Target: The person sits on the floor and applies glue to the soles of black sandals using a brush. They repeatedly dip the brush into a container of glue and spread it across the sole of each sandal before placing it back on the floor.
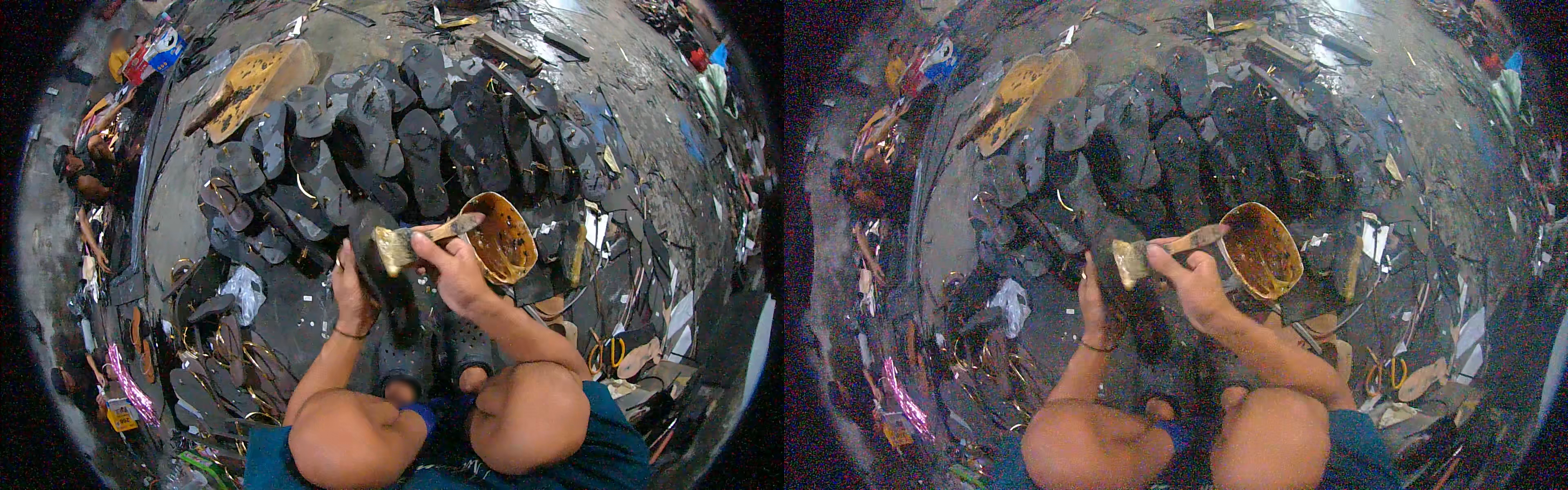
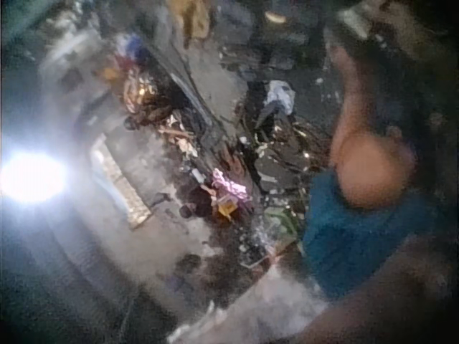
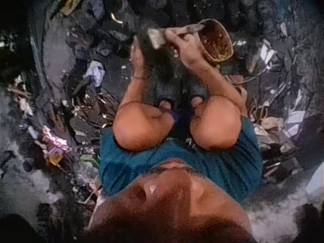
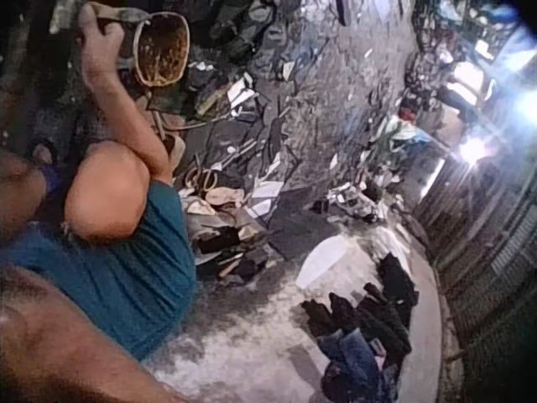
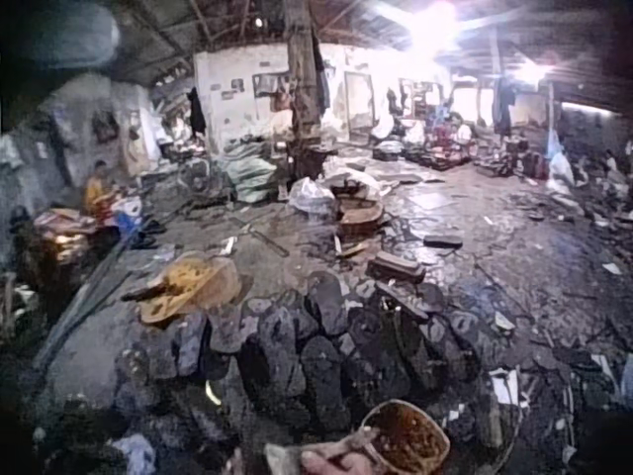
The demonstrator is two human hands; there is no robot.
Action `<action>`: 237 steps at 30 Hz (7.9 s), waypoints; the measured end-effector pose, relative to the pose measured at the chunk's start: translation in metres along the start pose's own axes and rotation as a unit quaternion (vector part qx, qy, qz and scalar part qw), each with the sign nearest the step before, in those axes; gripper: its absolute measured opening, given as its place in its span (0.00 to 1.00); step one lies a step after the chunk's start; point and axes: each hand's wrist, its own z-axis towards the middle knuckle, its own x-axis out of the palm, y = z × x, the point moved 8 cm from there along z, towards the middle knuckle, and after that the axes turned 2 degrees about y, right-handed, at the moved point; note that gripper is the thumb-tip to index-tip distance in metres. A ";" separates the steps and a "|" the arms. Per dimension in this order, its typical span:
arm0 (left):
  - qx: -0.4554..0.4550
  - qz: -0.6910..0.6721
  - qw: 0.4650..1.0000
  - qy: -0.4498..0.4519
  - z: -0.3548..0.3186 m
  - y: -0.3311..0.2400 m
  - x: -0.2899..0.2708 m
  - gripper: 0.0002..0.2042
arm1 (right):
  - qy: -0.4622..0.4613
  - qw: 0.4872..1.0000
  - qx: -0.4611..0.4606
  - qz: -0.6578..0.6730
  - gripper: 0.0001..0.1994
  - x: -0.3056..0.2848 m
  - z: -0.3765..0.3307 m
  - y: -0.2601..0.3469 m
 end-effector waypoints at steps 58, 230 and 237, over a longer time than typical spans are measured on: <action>0.046 -0.184 0.977 0.092 -0.007 -0.038 0.044 0.27 | 0.166 0.968 0.094 -0.161 0.15 -0.007 -0.004 -0.016; 0.002 -0.048 0.999 0.011 -0.003 0.023 0.011 0.22 | -0.077 0.731 -0.464 -0.494 0.10 0.025 -0.015 0.096; 0.302 0.303 0.903 -0.035 -0.027 -0.025 0.024 0.17 | -0.081 0.763 -0.494 -0.408 0.08 0.031 -0.020 0.105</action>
